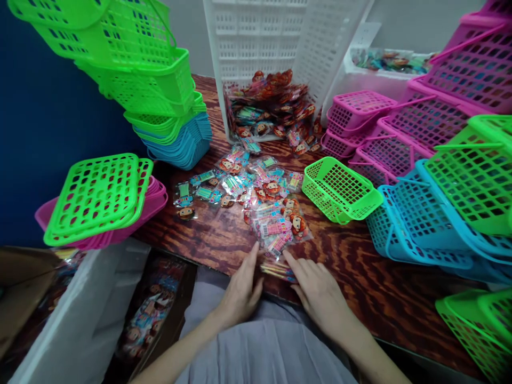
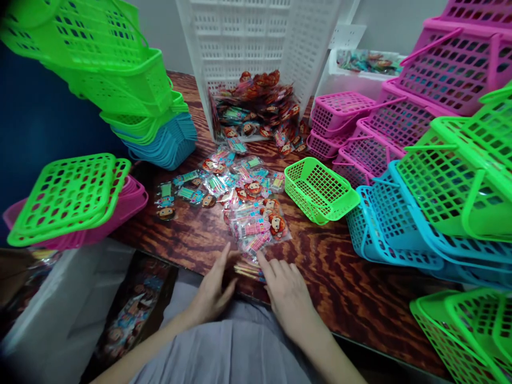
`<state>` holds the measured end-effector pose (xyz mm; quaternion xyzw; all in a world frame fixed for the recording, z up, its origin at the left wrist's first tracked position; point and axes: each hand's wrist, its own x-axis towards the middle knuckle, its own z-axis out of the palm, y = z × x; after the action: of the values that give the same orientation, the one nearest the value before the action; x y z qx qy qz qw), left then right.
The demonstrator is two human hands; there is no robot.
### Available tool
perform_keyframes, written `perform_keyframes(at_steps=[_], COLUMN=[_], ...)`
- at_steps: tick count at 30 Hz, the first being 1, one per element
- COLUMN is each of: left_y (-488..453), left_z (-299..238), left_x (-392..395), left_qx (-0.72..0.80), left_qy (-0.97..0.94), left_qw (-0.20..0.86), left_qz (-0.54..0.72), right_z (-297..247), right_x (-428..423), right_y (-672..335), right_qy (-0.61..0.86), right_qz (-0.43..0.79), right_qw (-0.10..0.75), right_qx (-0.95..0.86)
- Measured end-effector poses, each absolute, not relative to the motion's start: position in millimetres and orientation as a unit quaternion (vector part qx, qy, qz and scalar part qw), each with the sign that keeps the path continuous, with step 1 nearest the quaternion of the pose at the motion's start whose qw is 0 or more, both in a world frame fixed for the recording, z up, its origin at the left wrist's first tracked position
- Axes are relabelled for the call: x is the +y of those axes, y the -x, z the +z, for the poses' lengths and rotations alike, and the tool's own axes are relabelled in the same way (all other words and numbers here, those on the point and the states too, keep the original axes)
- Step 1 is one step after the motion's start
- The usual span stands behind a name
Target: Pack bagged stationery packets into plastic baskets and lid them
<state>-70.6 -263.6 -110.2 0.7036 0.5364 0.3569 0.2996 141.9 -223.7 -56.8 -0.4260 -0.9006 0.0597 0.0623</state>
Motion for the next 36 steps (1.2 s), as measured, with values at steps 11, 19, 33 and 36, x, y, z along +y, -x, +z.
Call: perform_keyframes(at_steps=[11, 19, 33, 36], left_y=[73, 78, 81, 79], left_z=[-113, -109, -110, -94], left_x=[-269, -268, -273, -270], left_qx=[0.513, 0.508, 0.541, 0.555], left_qy=[-0.710, -0.751, -0.725, -0.750], left_qw=[0.325, 0.262, 0.251, 0.206], left_qz=[0.355, 0.332, 0.344, 0.297], right_z=[-54, -64, -63, -69], right_x=[-234, -242, -236, -238], right_y=[-137, -138, -131, -128], right_qy=[0.417, 0.381, 0.388, 0.393], right_qz=[0.094, 0.032, 0.103, 0.108], right_qw=[0.085, 0.098, 0.111, 0.113], right_qx=[-0.900, -0.919, -0.909, -0.906])
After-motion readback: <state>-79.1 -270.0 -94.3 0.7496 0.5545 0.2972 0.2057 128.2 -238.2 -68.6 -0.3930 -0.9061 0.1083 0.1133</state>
